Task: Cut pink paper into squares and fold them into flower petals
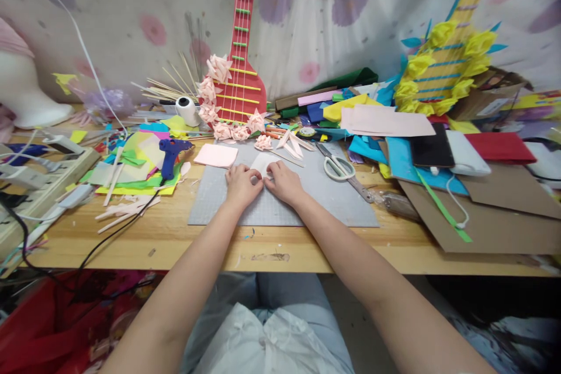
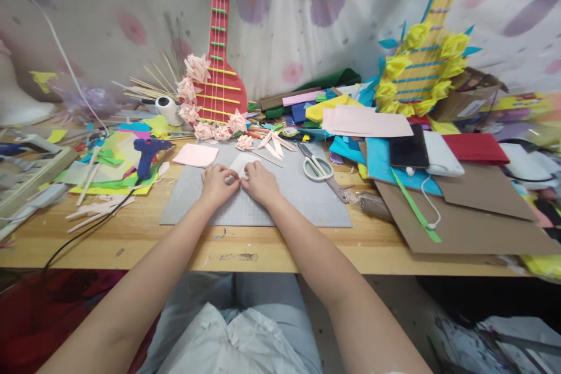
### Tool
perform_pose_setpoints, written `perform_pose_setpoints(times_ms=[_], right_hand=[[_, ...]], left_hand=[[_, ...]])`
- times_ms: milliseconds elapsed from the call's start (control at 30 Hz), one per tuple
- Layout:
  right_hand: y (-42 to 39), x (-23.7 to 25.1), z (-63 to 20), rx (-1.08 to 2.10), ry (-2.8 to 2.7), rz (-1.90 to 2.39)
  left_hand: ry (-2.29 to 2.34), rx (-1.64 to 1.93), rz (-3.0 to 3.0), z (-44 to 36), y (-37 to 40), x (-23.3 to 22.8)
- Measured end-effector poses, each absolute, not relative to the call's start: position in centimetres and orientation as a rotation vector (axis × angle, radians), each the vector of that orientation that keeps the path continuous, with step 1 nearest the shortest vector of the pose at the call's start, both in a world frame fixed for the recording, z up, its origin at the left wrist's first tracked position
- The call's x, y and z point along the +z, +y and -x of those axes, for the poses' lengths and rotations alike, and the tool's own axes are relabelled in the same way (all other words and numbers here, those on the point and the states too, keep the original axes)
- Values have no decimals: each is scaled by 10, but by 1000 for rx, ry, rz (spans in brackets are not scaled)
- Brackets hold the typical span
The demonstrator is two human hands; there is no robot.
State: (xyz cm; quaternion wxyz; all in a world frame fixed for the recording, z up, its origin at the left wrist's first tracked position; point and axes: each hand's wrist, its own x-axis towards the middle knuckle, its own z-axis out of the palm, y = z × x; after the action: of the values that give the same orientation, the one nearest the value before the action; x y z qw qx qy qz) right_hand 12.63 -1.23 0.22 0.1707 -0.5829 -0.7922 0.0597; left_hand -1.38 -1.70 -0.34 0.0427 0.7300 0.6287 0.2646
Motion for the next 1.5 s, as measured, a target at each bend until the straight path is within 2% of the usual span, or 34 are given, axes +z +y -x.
perform_pose_setpoints(times_ms=[533, 867, 1000, 1267, 1500], right_hand=[[-11, 0, -129, 232, -2172, 1686], [-13, 3, -129, 277, -2158, 1690], [-14, 1, -133, 314, -2100, 1599], [-14, -3, -143, 252, -2269, 1142], [-6, -11, -148, 296, -2159, 1269]], left_hand=[[1994, 716, -2134, 7, -13, 2], [1877, 759, -2143, 58, -14, 5], [1746, 776, -2226, 59, -13, 3], [1559, 811, -2322, 53, -15, 1], [1438, 814, -2320, 51, -13, -3]])
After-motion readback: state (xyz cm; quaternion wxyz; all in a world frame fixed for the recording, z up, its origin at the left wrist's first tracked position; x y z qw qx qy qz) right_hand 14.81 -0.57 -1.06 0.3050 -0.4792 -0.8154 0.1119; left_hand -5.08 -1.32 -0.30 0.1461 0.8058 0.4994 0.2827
